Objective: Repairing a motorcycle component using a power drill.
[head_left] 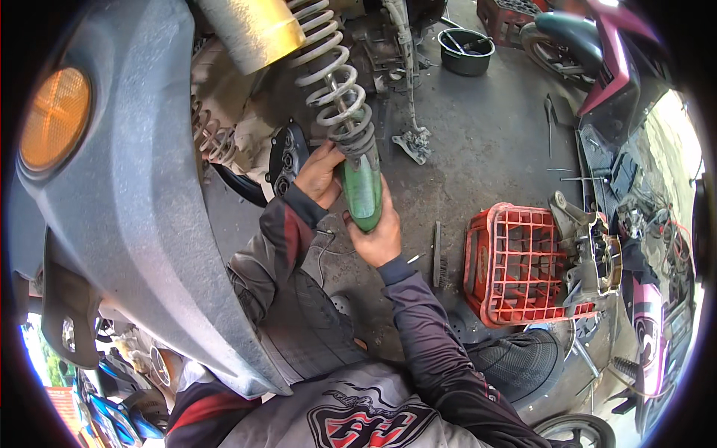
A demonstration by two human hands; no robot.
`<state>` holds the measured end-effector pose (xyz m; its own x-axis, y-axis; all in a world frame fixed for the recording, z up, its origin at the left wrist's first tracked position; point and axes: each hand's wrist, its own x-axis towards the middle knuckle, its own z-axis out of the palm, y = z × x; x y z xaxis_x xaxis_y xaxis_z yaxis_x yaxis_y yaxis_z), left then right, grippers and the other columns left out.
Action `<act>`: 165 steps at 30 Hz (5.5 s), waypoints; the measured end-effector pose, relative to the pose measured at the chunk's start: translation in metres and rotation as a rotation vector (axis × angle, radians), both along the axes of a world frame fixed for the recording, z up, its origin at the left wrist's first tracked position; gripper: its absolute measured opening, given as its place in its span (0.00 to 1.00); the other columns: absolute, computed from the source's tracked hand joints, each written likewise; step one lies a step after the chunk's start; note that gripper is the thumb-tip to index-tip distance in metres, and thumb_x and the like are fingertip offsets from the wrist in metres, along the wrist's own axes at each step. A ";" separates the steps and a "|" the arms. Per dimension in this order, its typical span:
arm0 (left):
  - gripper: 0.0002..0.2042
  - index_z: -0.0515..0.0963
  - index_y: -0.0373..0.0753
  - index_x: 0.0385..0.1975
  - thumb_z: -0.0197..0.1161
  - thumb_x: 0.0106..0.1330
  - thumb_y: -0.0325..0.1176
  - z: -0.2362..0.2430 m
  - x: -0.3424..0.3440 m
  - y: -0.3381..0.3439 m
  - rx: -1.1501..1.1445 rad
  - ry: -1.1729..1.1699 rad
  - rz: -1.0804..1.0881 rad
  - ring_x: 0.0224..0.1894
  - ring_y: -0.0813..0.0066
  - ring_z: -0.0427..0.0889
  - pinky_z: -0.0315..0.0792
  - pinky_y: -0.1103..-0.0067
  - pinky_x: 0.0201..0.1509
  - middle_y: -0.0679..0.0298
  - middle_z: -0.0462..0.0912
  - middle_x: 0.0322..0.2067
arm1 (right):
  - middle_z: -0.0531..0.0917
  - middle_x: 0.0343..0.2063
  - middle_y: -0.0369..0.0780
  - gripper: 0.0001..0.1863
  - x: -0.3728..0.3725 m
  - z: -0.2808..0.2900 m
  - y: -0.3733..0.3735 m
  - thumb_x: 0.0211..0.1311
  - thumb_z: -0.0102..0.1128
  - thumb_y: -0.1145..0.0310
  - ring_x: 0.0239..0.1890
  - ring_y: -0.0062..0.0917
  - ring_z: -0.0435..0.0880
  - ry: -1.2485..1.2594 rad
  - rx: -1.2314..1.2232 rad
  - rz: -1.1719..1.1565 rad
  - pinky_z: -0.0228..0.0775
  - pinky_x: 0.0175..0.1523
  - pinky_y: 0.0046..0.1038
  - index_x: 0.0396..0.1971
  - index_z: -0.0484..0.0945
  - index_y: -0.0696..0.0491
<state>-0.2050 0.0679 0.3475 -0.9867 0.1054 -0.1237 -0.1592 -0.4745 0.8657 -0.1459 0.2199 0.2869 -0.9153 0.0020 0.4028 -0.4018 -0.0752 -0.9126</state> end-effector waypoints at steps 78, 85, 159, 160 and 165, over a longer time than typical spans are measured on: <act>0.31 0.54 0.39 0.76 0.57 0.77 0.34 0.019 -0.026 -0.018 -0.163 0.188 -0.039 0.66 0.72 0.71 0.68 0.71 0.70 0.61 0.69 0.67 | 0.85 0.49 0.54 0.50 -0.071 0.005 -0.051 0.48 0.74 0.73 0.51 0.45 0.87 0.111 -0.062 -0.161 0.80 0.55 0.35 0.72 0.57 0.62; 0.36 0.45 0.38 0.78 0.58 0.76 0.32 0.007 -0.014 0.007 -0.341 0.193 0.021 0.70 0.70 0.65 0.61 0.72 0.75 0.58 0.60 0.73 | 0.85 0.49 0.56 0.51 -0.054 -0.013 -0.040 0.44 0.71 0.75 0.53 0.45 0.87 0.064 -0.122 -0.141 0.79 0.56 0.35 0.72 0.57 0.63; 0.41 0.65 0.36 0.71 0.58 0.69 0.65 0.002 0.023 -0.044 -1.562 -0.006 -0.714 0.39 0.65 0.86 0.76 0.70 0.49 0.52 0.86 0.37 | 0.88 0.40 0.51 0.38 -0.111 0.041 0.020 0.49 0.69 0.73 0.45 0.39 0.90 0.088 0.040 -0.148 0.79 0.51 0.35 0.65 0.70 0.61; 0.41 0.65 0.36 0.71 0.58 0.69 0.65 0.005 0.023 -0.041 -1.561 0.006 -0.716 0.39 0.65 0.86 0.76 0.70 0.49 0.52 0.86 0.38 | 0.88 0.40 0.51 0.38 -0.112 0.042 0.020 0.49 0.69 0.73 0.45 0.39 0.90 0.092 0.046 -0.145 0.79 0.51 0.35 0.65 0.70 0.61; 0.42 0.65 0.37 0.71 0.58 0.68 0.65 0.003 0.020 -0.036 -1.539 0.021 -0.709 0.38 0.64 0.86 0.77 0.69 0.50 0.52 0.86 0.38 | 0.88 0.41 0.51 0.39 -0.120 0.035 0.026 0.48 0.69 0.73 0.45 0.39 0.90 0.100 0.054 -0.122 0.79 0.51 0.35 0.65 0.70 0.60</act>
<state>-0.1846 0.0321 0.3507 -0.8042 0.2985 -0.5140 0.0615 0.9018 0.4277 -0.2664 0.2462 0.3223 -0.8651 0.0869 0.4941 -0.4937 0.0276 -0.8692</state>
